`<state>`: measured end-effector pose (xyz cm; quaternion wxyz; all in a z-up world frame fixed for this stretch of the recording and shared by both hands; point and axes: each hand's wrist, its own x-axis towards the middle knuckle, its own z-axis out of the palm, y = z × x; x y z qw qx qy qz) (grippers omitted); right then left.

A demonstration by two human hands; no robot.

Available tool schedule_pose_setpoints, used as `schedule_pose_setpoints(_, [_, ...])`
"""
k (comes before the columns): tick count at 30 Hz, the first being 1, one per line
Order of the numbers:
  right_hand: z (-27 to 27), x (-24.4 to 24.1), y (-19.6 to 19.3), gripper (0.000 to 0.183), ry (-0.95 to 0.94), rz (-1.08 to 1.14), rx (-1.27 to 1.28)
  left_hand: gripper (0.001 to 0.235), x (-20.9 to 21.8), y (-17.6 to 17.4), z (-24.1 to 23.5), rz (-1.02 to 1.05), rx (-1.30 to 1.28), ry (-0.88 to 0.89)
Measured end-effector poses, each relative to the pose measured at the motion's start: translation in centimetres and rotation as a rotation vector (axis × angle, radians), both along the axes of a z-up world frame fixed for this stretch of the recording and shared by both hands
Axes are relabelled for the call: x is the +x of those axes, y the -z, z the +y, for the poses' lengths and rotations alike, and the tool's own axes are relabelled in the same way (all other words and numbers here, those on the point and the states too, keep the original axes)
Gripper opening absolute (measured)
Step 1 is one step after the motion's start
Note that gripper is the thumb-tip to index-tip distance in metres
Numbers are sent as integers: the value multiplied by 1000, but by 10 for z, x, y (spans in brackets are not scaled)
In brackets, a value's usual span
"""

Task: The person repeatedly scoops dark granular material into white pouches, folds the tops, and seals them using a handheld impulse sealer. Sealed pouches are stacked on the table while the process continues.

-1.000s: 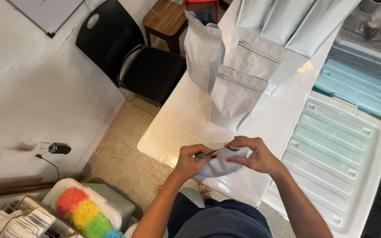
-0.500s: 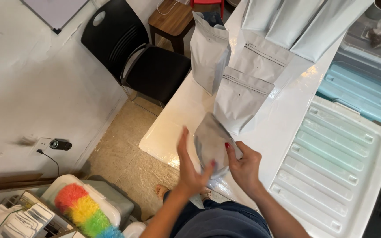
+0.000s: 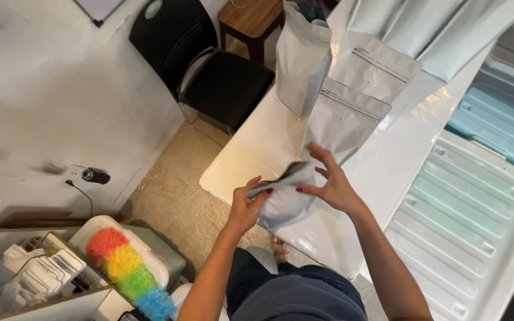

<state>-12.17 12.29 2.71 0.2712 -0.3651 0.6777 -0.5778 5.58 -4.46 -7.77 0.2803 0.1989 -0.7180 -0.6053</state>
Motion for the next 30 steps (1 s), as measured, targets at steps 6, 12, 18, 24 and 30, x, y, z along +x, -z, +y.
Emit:
schedule_pose_setpoints(6, [-18,17,28,6,-11,122,-141,12,-8,-38,12,-47,102,-128])
schedule_pose_setpoints(12, [-19,30,40,16,144,397,-87,13,-1,-68,24,-72,113,-296])
schedule_pose_setpoints(18, [-63,38,43,16,-84,557,-181,11,30,-53,-2,-67,223,-425])
schedule_pose_setpoints(24, [-172,117,-30,19,-399,587,-353,15,126,-84,-62,179,266,-715])
schedule_pose_setpoints(30, [-296,236,-64,17,-730,748,-674,14,258,-54,-126,481,134,-951])
